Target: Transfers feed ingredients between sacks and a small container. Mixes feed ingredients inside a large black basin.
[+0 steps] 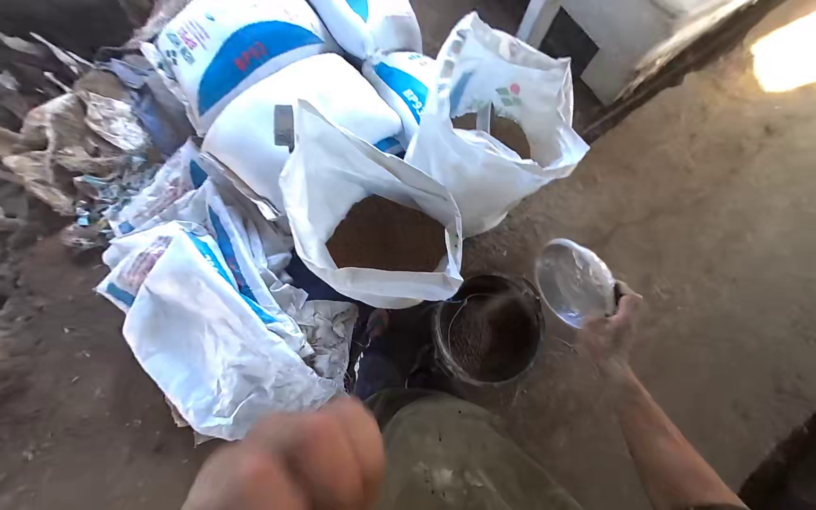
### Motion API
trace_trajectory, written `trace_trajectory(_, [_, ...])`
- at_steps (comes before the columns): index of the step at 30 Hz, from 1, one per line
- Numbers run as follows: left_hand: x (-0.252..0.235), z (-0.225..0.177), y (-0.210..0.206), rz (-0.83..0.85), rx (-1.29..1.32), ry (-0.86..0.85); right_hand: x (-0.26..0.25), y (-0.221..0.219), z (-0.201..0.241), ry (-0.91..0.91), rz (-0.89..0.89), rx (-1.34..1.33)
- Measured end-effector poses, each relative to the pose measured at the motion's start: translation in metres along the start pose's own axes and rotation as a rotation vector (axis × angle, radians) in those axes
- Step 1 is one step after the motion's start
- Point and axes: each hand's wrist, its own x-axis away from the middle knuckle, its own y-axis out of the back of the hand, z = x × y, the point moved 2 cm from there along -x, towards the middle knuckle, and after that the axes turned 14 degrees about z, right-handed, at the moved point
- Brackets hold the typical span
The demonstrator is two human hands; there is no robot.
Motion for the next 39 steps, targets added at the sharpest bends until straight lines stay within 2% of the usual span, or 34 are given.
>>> trace_trajectory(3, [0.032, 0.035, 0.091, -0.179, -0.262, 0.008, -0.015, 0.012, 0.091, 0.133, 0.021, -0.249])
trace_trajectory(7, [0.052, 0.062, 0.185, -0.616, -0.426, 0.174, -0.036, -0.032, 0.175, 0.291, 0.215, -0.388])
trace_trajectory(10, [0.04, 0.069, 0.224, -0.78, -0.529, 0.414, -0.063, -0.082, 0.209, 0.36, 0.459, -0.359])
trace_trajectory(12, [0.027, 0.072, 0.239, -0.778, -0.647, 0.549, -0.08, -0.105, 0.213, 0.323, 0.554, -0.297])
trace_trajectory(14, [0.017, 0.076, 0.248, -0.716, -0.813, 0.646, -0.094, -0.115, 0.203, 0.241, 0.513, -0.208])
trace_trajectory(16, [0.006, 0.081, 0.246, -0.612, -0.953, 0.68, -0.104, -0.122, 0.176, 0.062, 0.47, -0.126])
trace_trajectory(18, [-0.003, 0.093, 0.238, -0.433, -1.001, 0.691, -0.1, -0.139, 0.144, -0.183, 0.555, -0.035])
trace_trajectory(20, [-0.02, 0.119, 0.224, -0.17, -0.936, 0.824, -0.087, -0.159, 0.129, -0.399, 0.713, 0.023])
trace_trajectory(22, [-0.049, 0.167, 0.205, 0.081, -0.774, 1.083, -0.074, -0.174, 0.122, -0.526, 0.744, -0.051])
trace_trajectory(23, [-0.062, 0.2, 0.198, 0.139, -0.668, 1.213, -0.069, -0.177, 0.121, -0.561, 0.712, -0.107])
trace_trajectory(26, [-0.081, 0.307, 0.197, 0.091, -0.483, 1.467, -0.062, -0.181, 0.125, -0.589, 0.657, -0.191])
trace_trajectory(28, [-0.089, 0.353, 0.198, 0.074, -0.46, 1.557, -0.063, -0.176, 0.124, -0.625, 0.637, -0.246])
trace_trajectory(30, [-0.087, 0.38, 0.198, 0.033, -0.39, 1.568, -0.059, -0.172, 0.114, -0.674, 0.517, -0.362])
trace_trajectory(32, [-0.087, 0.394, 0.2, -0.009, -0.369, 1.476, -0.053, -0.163, 0.101, -0.722, 0.386, -0.478])
trace_trajectory(33, [-0.087, 0.393, 0.198, 0.021, -0.429, 1.415, -0.045, -0.157, 0.093, -0.743, 0.337, -0.515])
trace_trajectory(36, [-0.099, 0.376, 0.172, 0.278, -0.729, 1.231, -0.003, -0.141, 0.058, -0.812, 0.213, -0.558])
trace_trajectory(39, [-0.115, 0.363, 0.133, 0.53, -0.855, 1.0, 0.056, -0.125, 0.017, -0.922, 0.053, -0.653])
